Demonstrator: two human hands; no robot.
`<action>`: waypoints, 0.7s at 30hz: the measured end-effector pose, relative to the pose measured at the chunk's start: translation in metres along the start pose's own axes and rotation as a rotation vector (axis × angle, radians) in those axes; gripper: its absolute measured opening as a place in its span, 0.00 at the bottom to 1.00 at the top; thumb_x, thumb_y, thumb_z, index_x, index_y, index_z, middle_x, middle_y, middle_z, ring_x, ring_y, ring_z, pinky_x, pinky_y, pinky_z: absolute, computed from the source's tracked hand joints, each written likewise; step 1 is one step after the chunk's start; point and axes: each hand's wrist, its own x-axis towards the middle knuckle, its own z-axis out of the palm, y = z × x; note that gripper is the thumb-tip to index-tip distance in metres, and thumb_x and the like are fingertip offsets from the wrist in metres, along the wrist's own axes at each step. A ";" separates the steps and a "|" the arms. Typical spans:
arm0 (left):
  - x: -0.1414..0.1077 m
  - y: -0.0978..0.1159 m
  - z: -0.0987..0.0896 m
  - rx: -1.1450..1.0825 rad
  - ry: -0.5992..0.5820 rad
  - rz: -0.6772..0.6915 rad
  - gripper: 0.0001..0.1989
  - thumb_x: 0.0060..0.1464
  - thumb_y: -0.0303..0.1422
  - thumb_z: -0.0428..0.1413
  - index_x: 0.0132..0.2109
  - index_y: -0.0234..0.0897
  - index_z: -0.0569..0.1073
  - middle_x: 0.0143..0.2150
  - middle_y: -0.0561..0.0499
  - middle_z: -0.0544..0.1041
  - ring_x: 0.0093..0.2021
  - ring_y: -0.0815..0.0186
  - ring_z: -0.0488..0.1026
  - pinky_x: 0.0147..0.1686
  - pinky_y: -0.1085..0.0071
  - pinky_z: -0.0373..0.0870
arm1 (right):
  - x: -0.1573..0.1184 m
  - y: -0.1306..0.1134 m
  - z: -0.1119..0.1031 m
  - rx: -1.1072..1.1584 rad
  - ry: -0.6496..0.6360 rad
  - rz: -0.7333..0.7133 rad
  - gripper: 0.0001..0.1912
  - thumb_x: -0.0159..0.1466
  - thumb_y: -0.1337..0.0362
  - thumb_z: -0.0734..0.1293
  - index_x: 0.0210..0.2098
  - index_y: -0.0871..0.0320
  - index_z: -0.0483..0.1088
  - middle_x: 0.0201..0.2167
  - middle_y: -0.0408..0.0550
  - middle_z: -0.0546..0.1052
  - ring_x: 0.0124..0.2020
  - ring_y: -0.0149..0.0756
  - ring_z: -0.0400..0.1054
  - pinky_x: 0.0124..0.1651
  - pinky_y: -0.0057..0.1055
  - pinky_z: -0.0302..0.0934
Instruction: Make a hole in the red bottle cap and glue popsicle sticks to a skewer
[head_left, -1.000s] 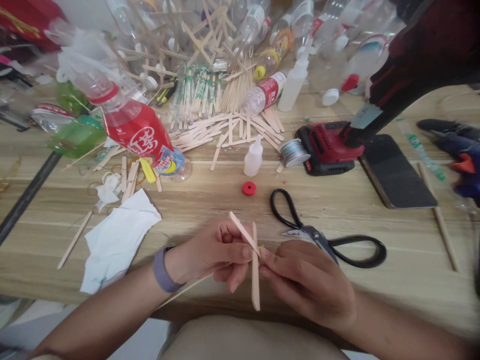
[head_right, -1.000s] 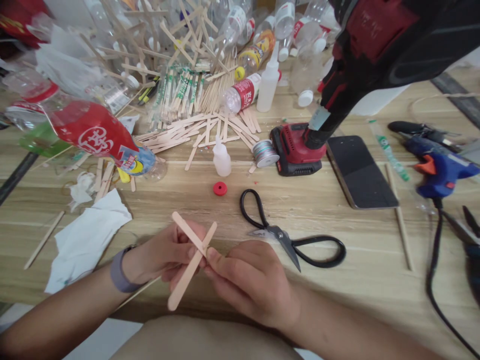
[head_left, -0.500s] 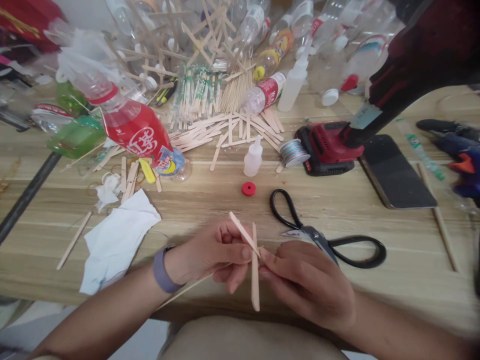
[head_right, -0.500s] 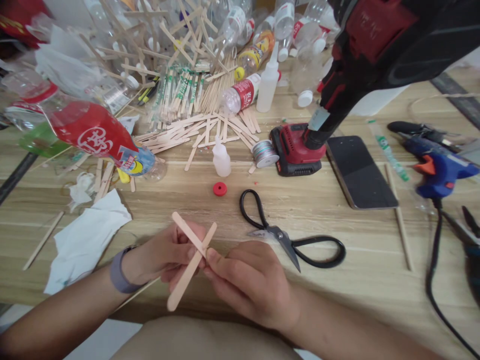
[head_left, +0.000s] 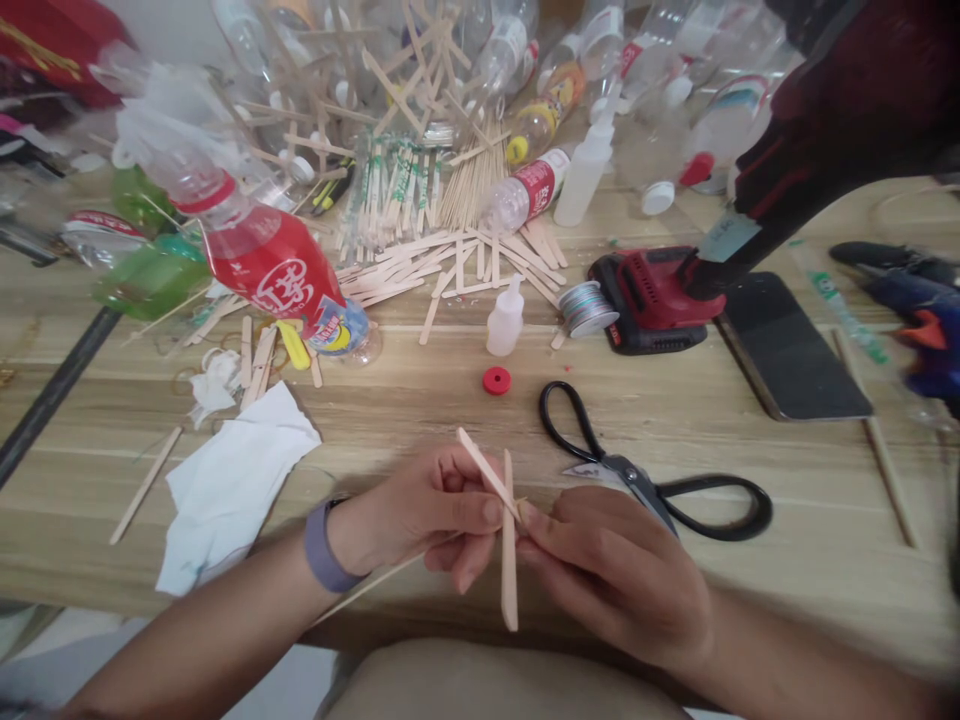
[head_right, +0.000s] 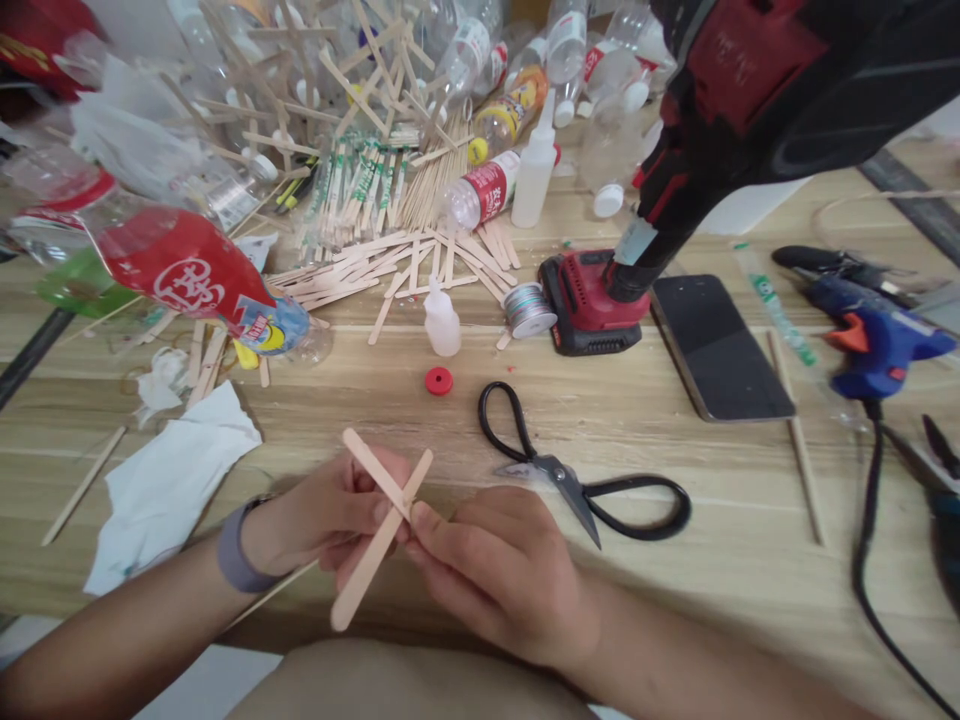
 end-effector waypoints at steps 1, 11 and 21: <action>0.000 0.000 0.000 0.001 0.009 -0.002 0.20 0.48 0.46 0.64 0.28 0.34 0.69 0.14 0.57 0.70 0.10 0.78 0.57 0.08 0.81 0.48 | -0.001 0.000 0.000 0.004 0.000 0.004 0.07 0.68 0.70 0.61 0.45 0.60 0.66 0.21 0.40 0.72 0.20 0.30 0.65 0.23 0.27 0.57; 0.000 -0.001 -0.001 0.008 -0.017 0.003 0.18 0.49 0.45 0.63 0.29 0.34 0.70 0.15 0.58 0.70 0.09 0.78 0.56 0.08 0.80 0.48 | -0.001 0.000 0.002 0.017 0.020 0.004 0.07 0.68 0.70 0.61 0.45 0.60 0.67 0.21 0.40 0.72 0.20 0.30 0.64 0.24 0.27 0.56; -0.003 0.006 0.002 0.009 0.055 -0.086 0.20 0.44 0.48 0.65 0.27 0.35 0.70 0.15 0.58 0.72 0.12 0.78 0.59 0.10 0.86 0.53 | 0.000 0.000 0.001 0.054 -0.010 -0.018 0.09 0.66 0.74 0.61 0.46 0.63 0.66 0.20 0.45 0.71 0.19 0.32 0.62 0.22 0.30 0.54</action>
